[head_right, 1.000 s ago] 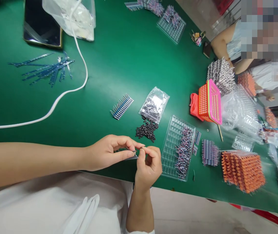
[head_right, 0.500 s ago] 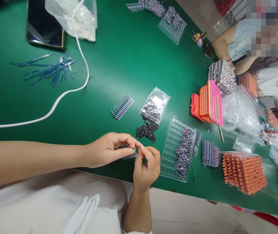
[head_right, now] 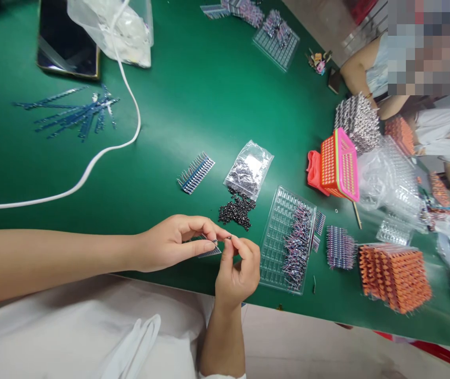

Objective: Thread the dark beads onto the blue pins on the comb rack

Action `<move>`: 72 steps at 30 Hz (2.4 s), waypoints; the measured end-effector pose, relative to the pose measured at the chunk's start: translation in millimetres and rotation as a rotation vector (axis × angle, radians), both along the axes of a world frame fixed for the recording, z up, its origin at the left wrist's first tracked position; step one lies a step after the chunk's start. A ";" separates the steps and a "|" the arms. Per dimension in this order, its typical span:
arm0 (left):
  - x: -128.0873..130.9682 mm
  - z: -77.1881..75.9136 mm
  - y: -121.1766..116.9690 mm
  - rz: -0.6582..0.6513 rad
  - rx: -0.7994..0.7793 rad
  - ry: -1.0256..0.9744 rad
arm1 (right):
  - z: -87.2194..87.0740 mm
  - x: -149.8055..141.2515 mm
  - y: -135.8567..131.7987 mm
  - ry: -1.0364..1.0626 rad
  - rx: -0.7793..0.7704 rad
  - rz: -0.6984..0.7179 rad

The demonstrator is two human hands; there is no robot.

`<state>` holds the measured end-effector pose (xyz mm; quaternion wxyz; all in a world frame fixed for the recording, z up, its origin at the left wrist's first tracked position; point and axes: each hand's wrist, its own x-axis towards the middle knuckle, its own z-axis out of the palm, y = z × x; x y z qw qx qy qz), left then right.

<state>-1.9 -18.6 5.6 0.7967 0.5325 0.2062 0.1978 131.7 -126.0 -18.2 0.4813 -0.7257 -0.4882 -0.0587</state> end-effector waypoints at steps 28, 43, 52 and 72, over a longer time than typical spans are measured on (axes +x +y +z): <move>-2.2 1.5 -0.3 0.000 0.263 0.096 | -2.4 1.3 -0.5 -0.120 -0.022 0.032; 5.6 3.3 4.0 0.077 -0.223 0.127 | 2.2 0.3 -3.1 0.485 0.022 0.134; 5.5 3.0 3.3 0.069 -0.201 0.139 | 2.1 -0.9 -1.9 0.505 0.050 0.159; 4.7 6.6 4.4 0.070 -0.134 0.170 | 5.8 1.7 -4.4 0.496 -0.025 0.150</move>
